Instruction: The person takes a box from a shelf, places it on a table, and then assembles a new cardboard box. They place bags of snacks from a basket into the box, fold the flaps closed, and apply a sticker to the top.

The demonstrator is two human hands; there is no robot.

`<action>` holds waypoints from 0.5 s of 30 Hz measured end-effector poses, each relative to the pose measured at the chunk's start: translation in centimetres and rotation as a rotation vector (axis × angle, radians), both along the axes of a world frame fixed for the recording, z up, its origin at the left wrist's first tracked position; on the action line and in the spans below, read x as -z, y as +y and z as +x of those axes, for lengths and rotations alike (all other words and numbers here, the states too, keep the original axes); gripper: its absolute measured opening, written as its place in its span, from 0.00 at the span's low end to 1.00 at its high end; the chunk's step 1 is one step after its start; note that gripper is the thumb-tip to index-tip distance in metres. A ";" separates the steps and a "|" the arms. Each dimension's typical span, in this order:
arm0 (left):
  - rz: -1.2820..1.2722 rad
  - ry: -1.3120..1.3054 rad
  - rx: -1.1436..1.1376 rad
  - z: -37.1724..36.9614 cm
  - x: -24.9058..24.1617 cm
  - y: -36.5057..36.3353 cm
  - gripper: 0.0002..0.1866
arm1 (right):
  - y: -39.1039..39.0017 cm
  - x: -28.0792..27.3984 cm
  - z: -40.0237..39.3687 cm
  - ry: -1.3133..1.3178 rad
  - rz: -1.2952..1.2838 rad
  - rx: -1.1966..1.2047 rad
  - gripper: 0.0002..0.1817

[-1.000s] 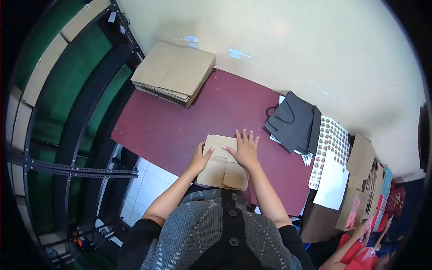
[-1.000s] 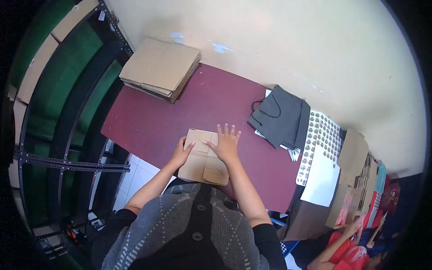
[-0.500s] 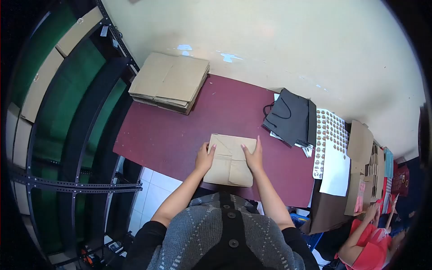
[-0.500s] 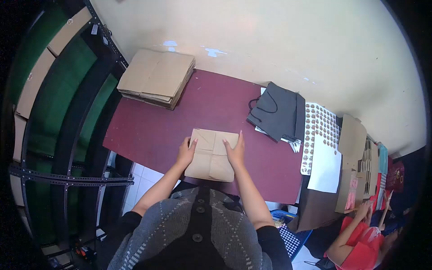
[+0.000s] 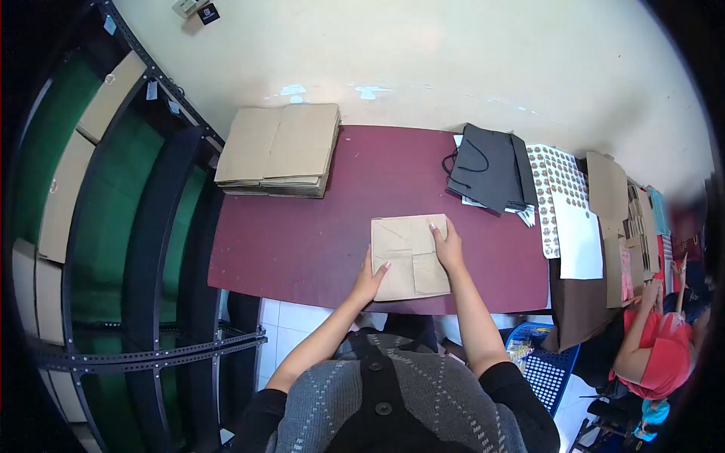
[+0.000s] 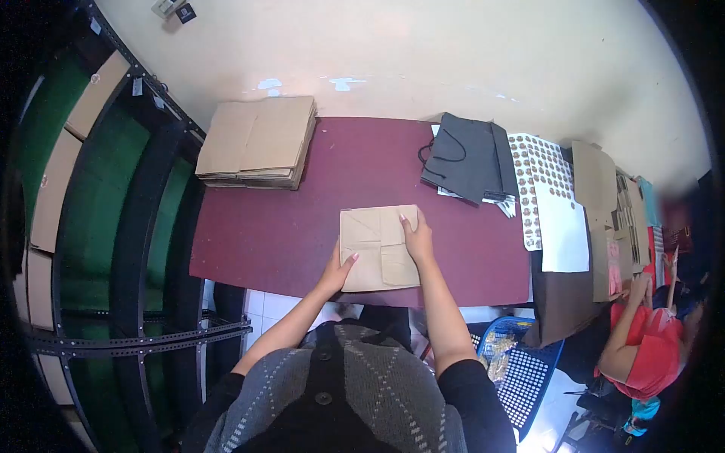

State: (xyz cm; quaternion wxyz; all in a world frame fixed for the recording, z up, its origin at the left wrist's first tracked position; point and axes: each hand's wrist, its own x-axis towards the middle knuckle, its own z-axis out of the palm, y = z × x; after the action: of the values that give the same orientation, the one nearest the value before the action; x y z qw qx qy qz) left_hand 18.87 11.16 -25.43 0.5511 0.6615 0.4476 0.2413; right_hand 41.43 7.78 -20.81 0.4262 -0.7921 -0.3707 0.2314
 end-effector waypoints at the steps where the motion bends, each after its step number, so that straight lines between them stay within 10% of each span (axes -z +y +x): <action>1: 0.019 -0.029 0.002 -0.2 0.2 0.1 0.41 | 0.1 -0.1 -0.5 -0.002 -0.007 0.004 0.31; 15: -0.130 -0.091 0.040 -0.6 -1.2 1.7 0.38 | 1.5 1.5 0.5 -0.009 0.068 0.054 0.29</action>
State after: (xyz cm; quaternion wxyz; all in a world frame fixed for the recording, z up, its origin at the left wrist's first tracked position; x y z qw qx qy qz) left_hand 18.31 12.86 -24.27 0.6175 0.6215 0.4234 0.2304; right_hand 41.91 9.25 -22.28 0.4574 -0.7877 -0.3588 0.2038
